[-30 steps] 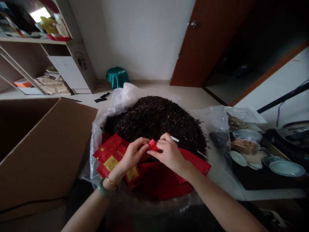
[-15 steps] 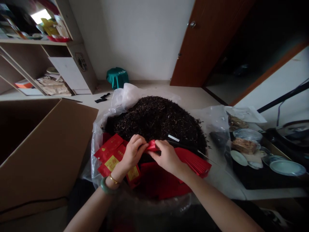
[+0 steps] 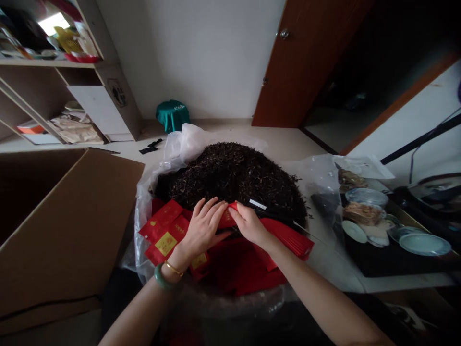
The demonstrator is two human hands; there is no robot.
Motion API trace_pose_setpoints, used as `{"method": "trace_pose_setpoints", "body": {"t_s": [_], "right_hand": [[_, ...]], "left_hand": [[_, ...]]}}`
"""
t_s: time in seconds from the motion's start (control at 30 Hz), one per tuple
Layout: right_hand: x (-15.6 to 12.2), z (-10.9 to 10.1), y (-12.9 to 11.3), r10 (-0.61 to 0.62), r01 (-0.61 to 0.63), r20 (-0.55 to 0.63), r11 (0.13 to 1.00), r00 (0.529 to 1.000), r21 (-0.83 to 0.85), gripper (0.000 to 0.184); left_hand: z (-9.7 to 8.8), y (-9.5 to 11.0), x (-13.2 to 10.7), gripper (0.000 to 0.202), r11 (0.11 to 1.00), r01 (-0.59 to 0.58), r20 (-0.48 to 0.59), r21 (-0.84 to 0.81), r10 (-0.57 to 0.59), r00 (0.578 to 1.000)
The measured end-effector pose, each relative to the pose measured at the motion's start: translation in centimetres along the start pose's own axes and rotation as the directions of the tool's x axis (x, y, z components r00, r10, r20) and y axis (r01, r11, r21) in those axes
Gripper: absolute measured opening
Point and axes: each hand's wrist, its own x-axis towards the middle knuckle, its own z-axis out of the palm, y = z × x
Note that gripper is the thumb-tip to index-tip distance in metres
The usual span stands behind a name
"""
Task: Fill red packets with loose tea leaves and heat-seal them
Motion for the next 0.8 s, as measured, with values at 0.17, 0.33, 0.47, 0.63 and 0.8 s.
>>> {"method": "trace_pose_setpoints", "body": {"t_s": [0.17,0.33,0.47,0.63,0.8], "right_hand": [[0.0,-0.2,-0.9,0.060,-0.092,0.192,0.982,0.980,0.163,0.026],[-0.1,-0.2,-1.5,0.027,-0.107,0.318,0.966,0.948,0.236,0.026],[-0.1,-0.3,-1.2,0.100,-0.220,0.332,0.912,0.938,0.347,0.033],[0.0,-0.3,-1.3,0.147,-0.318,0.337,0.781,0.930,0.537,0.034],[0.0,-0.3,-1.9,0.111,-0.371,0.398,0.643,0.911,0.670,0.043]], "left_hand": [[1.0,-0.5,-0.2,0.054,0.994,0.065,-0.085,-0.090,-0.073,0.994],[0.5,-1.0,-0.1,0.057,0.997,0.076,-0.057,-0.030,-0.077,0.995],[0.0,-0.9,0.1,0.048,0.996,0.089,0.035,0.028,-0.090,0.995],[0.0,-1.0,0.1,0.043,0.991,0.136,0.050,-0.004,-0.136,0.989],[0.2,-1.1,0.1,0.040,0.991,0.137,0.013,0.007,-0.137,0.990]]}}
